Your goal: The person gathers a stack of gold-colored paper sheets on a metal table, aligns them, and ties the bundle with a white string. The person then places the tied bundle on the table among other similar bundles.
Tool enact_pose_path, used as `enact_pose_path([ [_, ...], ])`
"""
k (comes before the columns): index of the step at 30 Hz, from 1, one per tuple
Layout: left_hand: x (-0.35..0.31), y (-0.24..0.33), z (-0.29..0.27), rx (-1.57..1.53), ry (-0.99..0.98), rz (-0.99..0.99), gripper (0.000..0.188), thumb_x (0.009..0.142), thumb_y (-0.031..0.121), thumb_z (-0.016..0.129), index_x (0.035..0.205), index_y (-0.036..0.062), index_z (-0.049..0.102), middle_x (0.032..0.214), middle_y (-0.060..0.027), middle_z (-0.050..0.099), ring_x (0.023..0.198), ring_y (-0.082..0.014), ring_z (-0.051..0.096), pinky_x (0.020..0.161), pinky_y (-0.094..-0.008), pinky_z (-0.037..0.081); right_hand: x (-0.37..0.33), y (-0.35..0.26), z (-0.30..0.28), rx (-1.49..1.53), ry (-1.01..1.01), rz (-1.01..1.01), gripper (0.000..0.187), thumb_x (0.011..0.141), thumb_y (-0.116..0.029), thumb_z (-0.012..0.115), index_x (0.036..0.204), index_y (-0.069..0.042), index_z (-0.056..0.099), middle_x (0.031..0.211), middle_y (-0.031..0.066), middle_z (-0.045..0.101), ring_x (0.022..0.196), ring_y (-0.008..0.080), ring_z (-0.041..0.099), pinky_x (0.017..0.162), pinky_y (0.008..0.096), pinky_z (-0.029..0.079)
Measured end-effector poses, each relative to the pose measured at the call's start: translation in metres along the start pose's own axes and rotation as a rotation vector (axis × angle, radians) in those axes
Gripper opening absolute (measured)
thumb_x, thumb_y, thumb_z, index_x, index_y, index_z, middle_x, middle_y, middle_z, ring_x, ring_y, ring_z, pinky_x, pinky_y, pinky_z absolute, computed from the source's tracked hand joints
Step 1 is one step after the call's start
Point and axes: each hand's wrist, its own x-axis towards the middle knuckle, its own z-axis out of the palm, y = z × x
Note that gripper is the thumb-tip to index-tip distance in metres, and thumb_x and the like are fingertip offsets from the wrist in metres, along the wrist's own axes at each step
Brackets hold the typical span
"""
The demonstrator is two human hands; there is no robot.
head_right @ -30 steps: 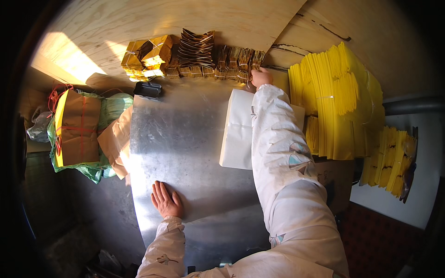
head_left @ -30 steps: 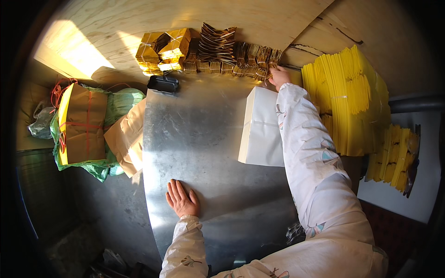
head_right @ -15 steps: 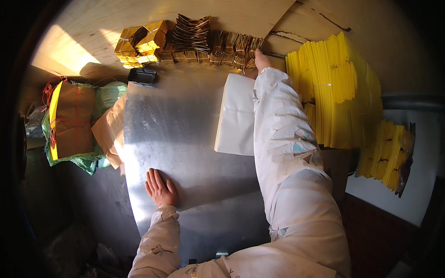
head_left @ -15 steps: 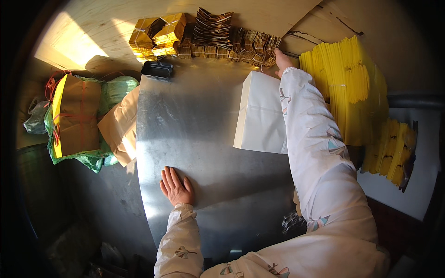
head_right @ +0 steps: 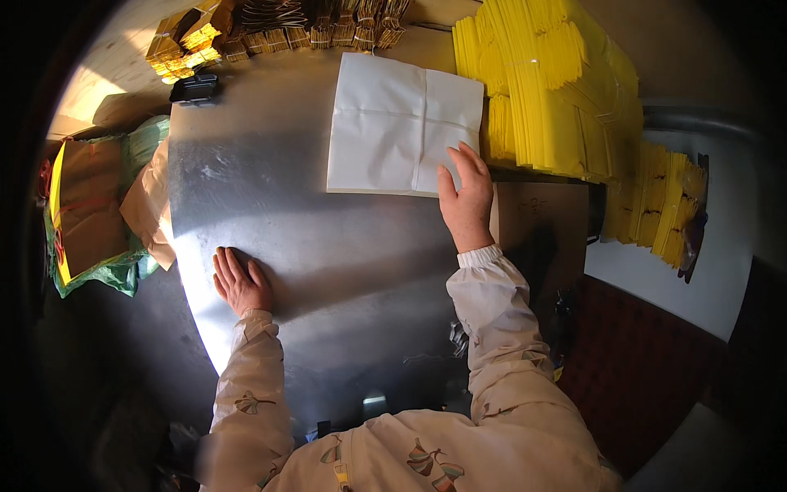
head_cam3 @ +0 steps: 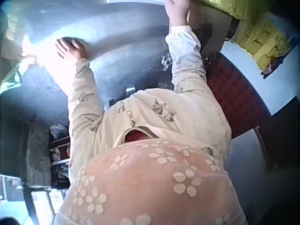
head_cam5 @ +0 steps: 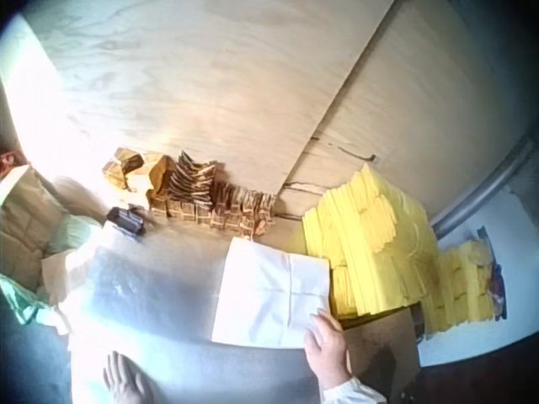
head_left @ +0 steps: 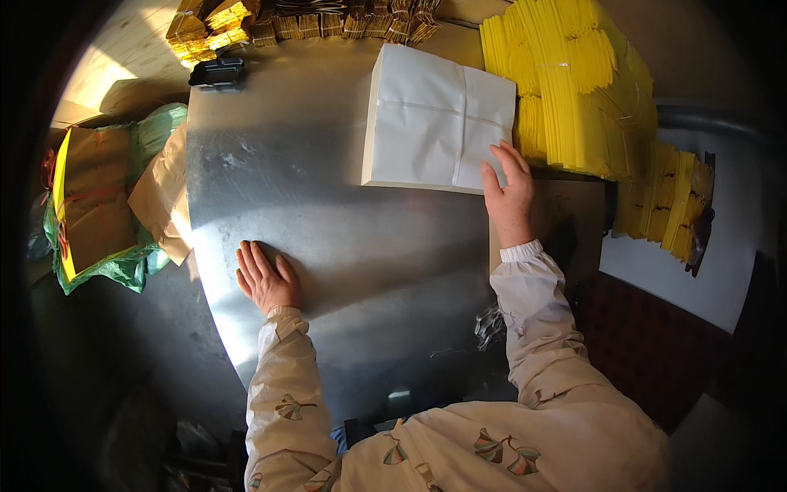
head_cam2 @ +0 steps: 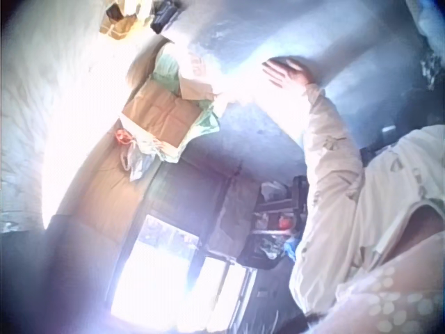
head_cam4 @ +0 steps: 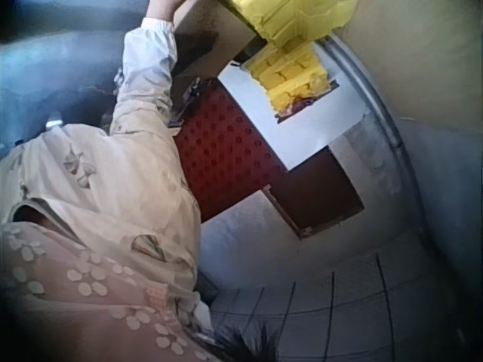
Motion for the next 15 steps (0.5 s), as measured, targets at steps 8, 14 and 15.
enact_pose_path([
  [8, 0.002, 0.000, 0.003, 0.017, 0.033, -0.004, 0.057, 0.092, 0.033, 0.042, 0.141, 0.0051, 0.032, 0.150, -0.0090, 0.026, 0.140, -0.0241, 0.019, 0.113, -0.0417, 0.011, 0.024, 0.009, 0.014, -0.072, -0.052, -0.144, 0.035, 0.078, -0.016, 0.067, 0.108, 0.000, 0.060, 0.107, 0.0177, 0.059, 0.101, 0.0334, 0.056, 0.088, 0.0378, 0.045],
  [14, 0.002, -0.001, 0.002, 0.023, 0.033, 0.010, 0.058, 0.092, 0.033, 0.042, 0.141, 0.0051, 0.032, 0.150, -0.0093, 0.027, 0.140, -0.0244, 0.019, 0.113, -0.0420, 0.011, 0.074, 0.005, 0.044, -0.251, -0.336, 0.081, 0.029, 0.072, -0.023, 0.067, 0.085, 0.002, 0.059, 0.090, 0.0178, 0.059, 0.088, 0.0356, 0.057, 0.077, 0.0409, 0.048],
  [15, 0.002, -0.001, 0.002, 0.009, 0.019, -0.001, 0.058, 0.092, 0.032, 0.042, 0.141, 0.0052, 0.032, 0.150, -0.0092, 0.027, 0.140, -0.0243, 0.019, 0.113, -0.0419, 0.011, 0.077, 0.005, 0.046, -0.291, -0.360, 0.100, 0.026, 0.071, -0.021, 0.066, 0.080, 0.002, 0.058, 0.088, 0.0182, 0.059, 0.085, 0.0358, 0.058, 0.074, 0.0420, 0.049],
])
